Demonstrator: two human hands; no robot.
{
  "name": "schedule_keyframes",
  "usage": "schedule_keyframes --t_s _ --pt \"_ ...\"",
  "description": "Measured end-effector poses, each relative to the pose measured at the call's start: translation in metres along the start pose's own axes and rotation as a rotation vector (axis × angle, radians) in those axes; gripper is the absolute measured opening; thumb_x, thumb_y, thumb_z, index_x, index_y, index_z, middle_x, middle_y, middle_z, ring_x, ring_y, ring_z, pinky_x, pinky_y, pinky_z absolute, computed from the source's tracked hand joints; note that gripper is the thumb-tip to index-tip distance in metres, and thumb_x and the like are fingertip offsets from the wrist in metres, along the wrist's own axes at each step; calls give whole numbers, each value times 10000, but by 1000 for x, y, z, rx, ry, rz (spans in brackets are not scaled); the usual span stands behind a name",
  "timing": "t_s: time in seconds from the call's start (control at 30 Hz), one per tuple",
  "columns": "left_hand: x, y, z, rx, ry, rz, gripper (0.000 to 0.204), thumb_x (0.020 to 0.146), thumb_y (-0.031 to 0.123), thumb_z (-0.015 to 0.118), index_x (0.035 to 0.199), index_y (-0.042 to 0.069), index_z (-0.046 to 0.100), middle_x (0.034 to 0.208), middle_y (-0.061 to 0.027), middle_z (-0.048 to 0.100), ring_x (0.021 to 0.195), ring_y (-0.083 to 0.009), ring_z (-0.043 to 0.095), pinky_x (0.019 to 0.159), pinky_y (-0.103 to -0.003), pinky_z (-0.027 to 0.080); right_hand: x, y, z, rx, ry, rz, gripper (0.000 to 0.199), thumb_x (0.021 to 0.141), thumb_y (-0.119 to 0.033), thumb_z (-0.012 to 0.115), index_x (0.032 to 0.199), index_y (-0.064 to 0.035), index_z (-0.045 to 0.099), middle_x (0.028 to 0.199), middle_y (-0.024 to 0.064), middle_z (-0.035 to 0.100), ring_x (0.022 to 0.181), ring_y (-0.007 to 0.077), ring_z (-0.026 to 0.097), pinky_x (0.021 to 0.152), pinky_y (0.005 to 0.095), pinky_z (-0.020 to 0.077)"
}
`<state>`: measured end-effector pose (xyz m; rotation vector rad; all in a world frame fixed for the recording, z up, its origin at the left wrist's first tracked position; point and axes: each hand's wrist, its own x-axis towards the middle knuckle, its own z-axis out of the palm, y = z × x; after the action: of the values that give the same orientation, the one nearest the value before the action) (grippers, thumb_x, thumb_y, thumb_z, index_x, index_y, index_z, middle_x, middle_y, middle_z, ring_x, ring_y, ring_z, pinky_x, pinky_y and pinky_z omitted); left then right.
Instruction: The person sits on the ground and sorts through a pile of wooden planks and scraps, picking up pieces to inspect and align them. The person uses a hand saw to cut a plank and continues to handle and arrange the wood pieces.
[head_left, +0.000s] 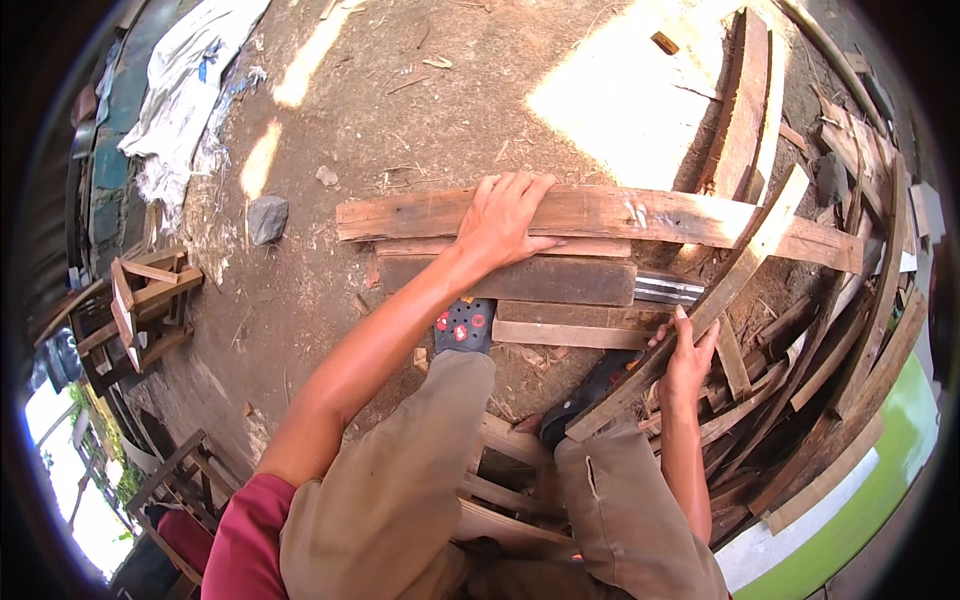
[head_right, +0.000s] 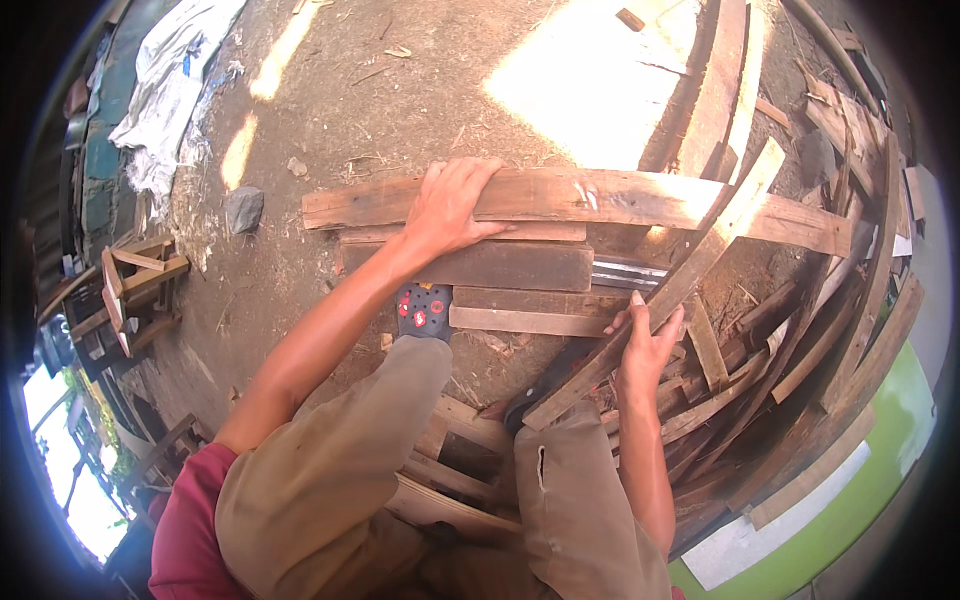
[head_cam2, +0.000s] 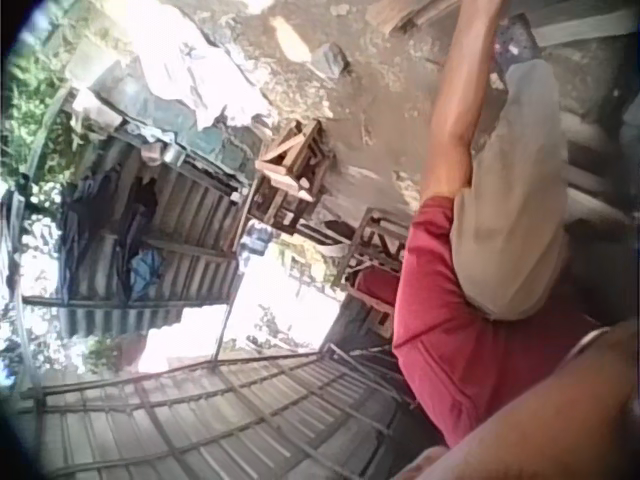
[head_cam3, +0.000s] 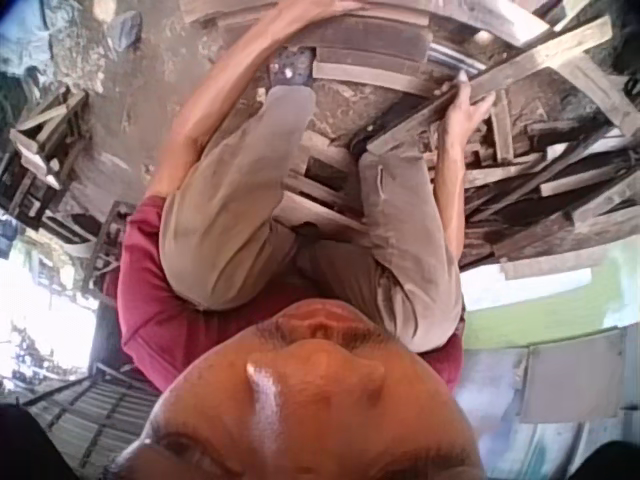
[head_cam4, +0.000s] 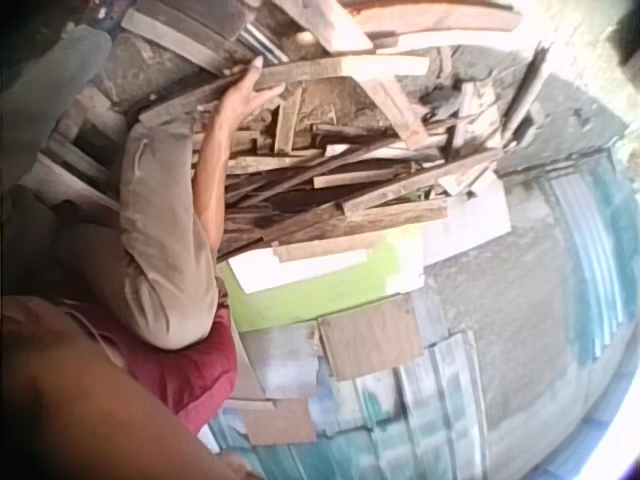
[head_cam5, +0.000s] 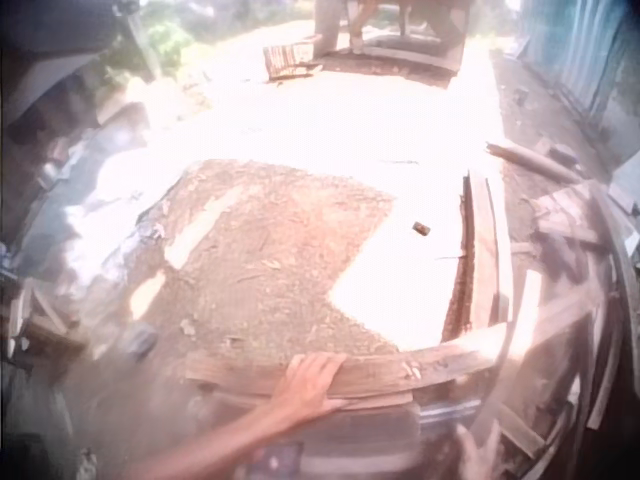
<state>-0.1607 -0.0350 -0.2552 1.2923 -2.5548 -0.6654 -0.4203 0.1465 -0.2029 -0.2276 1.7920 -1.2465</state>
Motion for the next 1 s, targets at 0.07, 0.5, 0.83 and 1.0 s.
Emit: schedule_keyframes --t_s 0.07,0.5,0.83,1.0 --pt "0 0 1 12 -7 8 859 731 478 874 1404 81 519 1215 -128 607 1185 -311 565 1003 -455 398 -1 -1 4 19 11 -11 307 998 -134 655 1219 -72 449 883 51 572 675 142 587 560 307 507" --pt "49 -74 -118 245 -70 364 944 643 413 945 1427 97 524 1311 -118 639 1233 -257 600 1130 -471 471 -49 -90 -36 48 -41 -311 410 1029 -161 602 1352 -52 374 881 79 513 617 167 537 508 307 493" --pt "85 -117 -114 215 237 -277 891 917 527 715 1601 131 304 1645 -192 320 1513 -351 329 1248 -581 262 -38 -107 -23 -100 -34 -288 398 987 -38 633 1332 -10 436 921 84 566 620 152 587 525 297 512" --pt "52 -55 -12 -1072 266 -926 916 987 594 576 1547 -77 301 1528 -290 418 1398 -343 478 1172 -486 424 -33 -97 -39 -70 5 -297 347 1007 -52 606 1311 -12 444 915 80 566 616 153 574 531 295 504"
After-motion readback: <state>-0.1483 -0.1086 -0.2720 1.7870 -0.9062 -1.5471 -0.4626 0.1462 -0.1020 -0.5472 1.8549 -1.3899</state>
